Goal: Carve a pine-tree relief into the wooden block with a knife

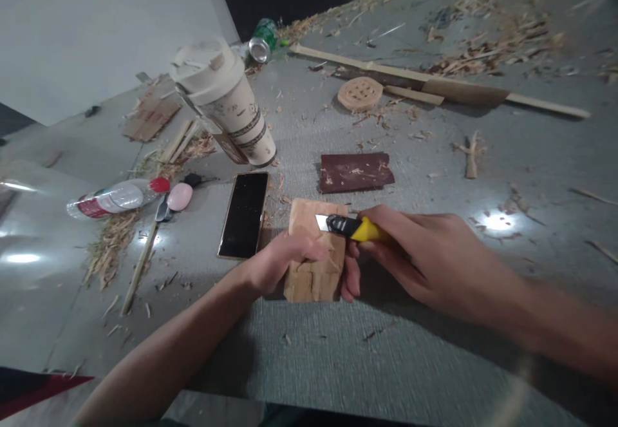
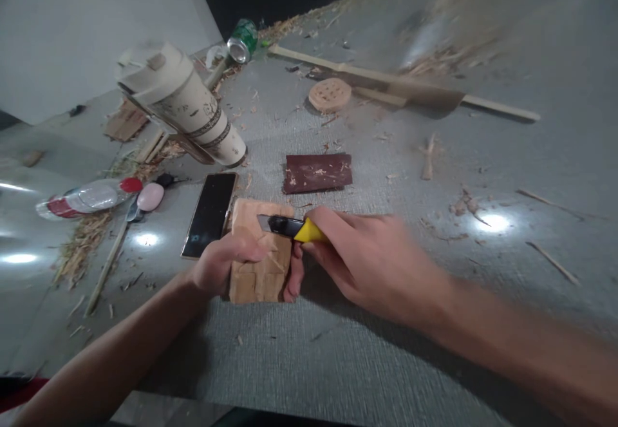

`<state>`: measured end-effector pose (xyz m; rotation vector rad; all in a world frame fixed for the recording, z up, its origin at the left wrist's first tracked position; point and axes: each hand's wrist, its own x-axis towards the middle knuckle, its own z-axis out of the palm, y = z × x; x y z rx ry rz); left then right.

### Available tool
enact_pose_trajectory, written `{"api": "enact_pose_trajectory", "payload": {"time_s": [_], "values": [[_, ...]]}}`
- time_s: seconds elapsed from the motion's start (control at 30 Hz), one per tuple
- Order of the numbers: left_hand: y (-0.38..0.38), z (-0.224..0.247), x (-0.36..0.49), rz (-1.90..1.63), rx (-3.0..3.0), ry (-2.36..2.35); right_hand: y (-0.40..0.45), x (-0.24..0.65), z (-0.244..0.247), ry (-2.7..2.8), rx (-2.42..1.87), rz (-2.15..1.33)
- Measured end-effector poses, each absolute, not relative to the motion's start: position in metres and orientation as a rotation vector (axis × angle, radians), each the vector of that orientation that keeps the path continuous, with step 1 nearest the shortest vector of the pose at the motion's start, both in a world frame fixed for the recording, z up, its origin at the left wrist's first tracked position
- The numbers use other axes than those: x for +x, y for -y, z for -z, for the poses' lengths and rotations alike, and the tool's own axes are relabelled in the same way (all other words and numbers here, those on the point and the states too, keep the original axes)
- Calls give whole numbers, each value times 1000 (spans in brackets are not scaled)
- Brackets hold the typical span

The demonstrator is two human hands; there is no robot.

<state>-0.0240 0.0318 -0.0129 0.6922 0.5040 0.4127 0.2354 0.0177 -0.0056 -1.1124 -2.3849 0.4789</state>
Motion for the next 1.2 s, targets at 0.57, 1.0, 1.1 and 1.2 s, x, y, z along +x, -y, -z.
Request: {"api": "enact_pose_trajectory", "payload": {"time_s": [0.57, 1.0, 1.1, 1.2], "values": [[-35, 14, -21, -419, 725, -468, -29, 244, 2, 2500, -1051, -560], [-31, 12, -15, -427, 553, -405, -29, 245, 4, 2472, -1032, -591], [-31, 11, -14, -439, 523, -434, -29, 243, 5, 2463, -1051, -611], [-31, 10, -13, -454, 493, -452, -28, 241, 5, 2455, -1098, -631]]}}
